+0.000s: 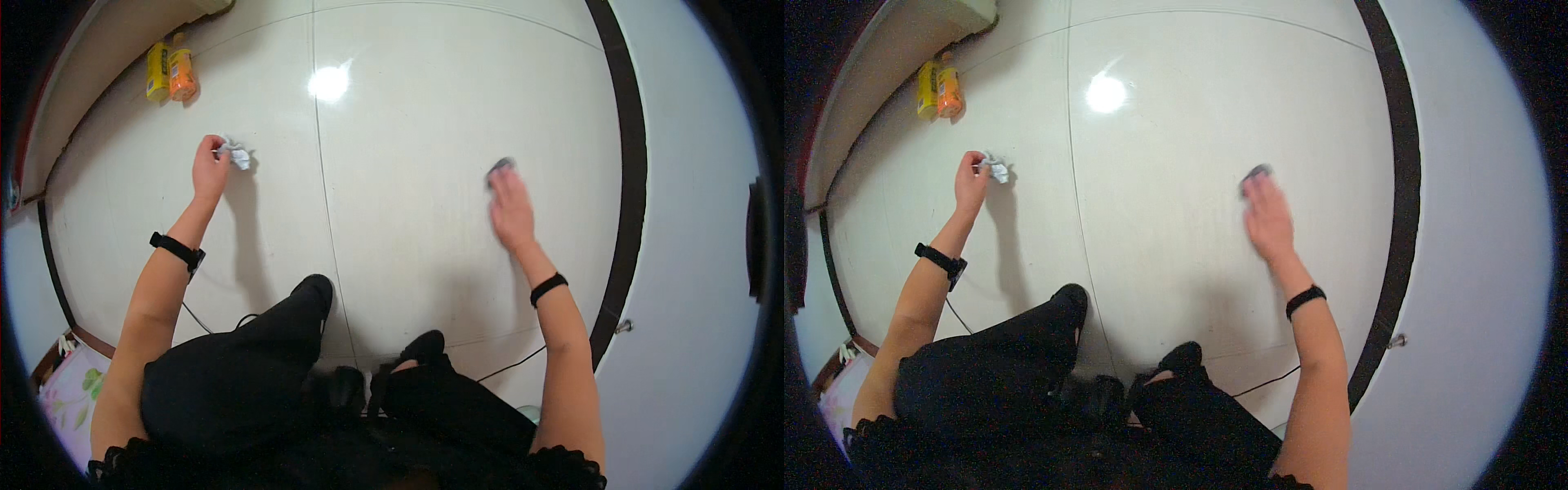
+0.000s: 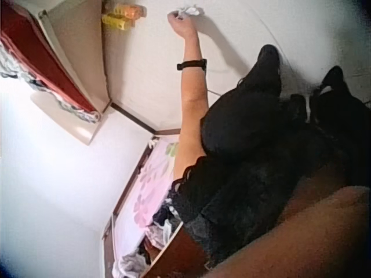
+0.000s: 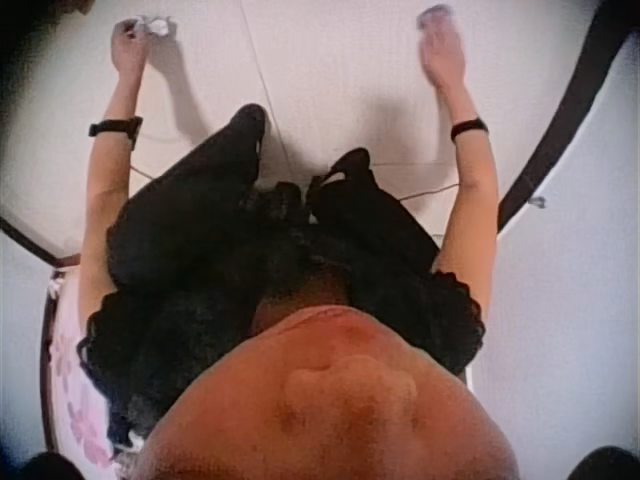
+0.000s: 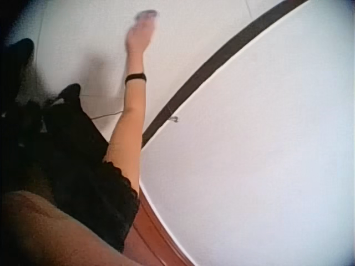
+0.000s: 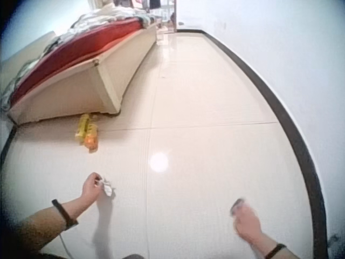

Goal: Cleaning a spot on the floor using a wet cloth and a paper towel.

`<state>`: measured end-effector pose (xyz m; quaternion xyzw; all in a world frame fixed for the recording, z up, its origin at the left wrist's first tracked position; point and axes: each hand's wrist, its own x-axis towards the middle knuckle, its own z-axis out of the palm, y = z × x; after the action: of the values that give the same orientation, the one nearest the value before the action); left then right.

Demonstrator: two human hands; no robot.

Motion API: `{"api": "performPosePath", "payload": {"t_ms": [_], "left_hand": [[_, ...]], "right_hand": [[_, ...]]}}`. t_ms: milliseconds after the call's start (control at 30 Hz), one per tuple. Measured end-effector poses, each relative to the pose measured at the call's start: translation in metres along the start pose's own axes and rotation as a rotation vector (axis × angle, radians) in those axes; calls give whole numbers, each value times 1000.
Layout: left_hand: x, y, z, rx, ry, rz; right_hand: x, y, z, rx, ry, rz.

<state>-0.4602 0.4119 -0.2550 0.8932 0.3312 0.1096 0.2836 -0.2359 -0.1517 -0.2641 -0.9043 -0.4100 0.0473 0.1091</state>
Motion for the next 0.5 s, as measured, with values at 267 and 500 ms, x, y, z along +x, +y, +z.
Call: {"api": "performPosePath", "payload": {"t_ms": [267,500], "left_hand": [[-3,-70,-10,-70,73,-181],[-7,-63,2,82,181,-75]], "right_hand": [[240,-10,37,-4,357,215],[155,-254,84,313,-173,-660]]}}
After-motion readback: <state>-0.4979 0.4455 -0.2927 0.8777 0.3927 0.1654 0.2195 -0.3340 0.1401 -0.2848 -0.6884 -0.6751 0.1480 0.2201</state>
